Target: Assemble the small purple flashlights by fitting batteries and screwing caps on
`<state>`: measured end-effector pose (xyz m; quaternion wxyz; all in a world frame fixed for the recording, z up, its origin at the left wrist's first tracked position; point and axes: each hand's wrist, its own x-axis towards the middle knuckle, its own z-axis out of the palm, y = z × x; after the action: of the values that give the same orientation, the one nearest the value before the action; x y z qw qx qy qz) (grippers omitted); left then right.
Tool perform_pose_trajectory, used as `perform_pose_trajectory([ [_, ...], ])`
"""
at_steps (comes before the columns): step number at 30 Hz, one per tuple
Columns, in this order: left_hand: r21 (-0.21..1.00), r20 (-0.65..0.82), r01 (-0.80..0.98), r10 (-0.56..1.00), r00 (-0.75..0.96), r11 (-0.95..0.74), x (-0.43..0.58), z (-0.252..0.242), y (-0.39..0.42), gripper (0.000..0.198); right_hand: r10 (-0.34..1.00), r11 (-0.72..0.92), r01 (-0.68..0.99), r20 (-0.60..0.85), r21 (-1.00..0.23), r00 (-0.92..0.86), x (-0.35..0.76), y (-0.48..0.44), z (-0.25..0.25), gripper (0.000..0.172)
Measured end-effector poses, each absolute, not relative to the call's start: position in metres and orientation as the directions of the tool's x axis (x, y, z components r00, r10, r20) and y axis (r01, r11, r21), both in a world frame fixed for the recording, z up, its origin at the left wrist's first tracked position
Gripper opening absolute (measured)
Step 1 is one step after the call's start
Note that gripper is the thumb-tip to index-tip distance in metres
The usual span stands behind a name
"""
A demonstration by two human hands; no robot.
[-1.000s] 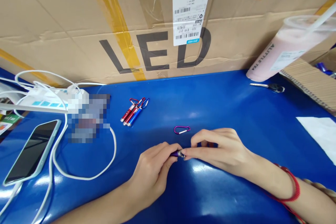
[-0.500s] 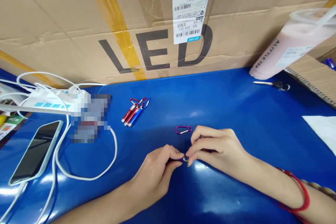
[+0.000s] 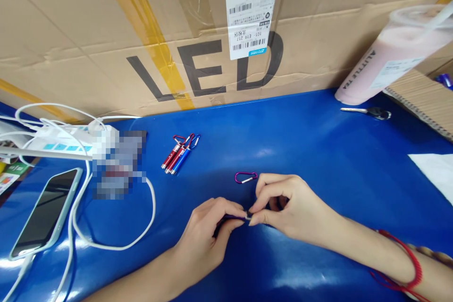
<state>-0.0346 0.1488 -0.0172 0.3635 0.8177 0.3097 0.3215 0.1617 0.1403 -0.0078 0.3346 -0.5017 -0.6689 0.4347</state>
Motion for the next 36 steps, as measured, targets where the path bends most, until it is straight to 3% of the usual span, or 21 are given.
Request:
perform_pose_trajectory([
  [6,0.752,0.317,0.329,0.750,0.580,-0.572,-0.0333,-0.0153,0.1486,0.014,0.960,0.160,0.384,0.054,-0.909,-0.273,0.1631,0.1416,-0.0102,0.006],
  [18,0.787,0.302,0.308,0.770,0.562,-0.534,-0.0337,-0.0144,0.1476,0.022,0.944,0.255,0.418,0.131,-0.872,-0.303,0.1662,0.1452,-0.0056,0.007],
  [25,0.799,0.269,0.260,0.709,0.652,-0.542,-0.0351,-0.0150,0.1481,0.028,0.891,0.387,0.388,0.231,-0.837,-0.390,0.1686,0.1446,-0.0073,0.008],
  [30,0.735,0.330,0.284,0.691,0.643,-0.616,-0.0341,-0.0145,0.1497,0.024,0.859,0.487,0.432,0.327,-0.759,-0.393,0.1687,0.1413,-0.0091,0.011],
  [36,0.654,0.398,0.337,0.687,0.608,-0.677,-0.0343,-0.0178,0.1476,0.022,0.922,0.355,0.458,0.225,-0.815,-0.314,0.1617,0.1389,-0.0094,0.009],
])
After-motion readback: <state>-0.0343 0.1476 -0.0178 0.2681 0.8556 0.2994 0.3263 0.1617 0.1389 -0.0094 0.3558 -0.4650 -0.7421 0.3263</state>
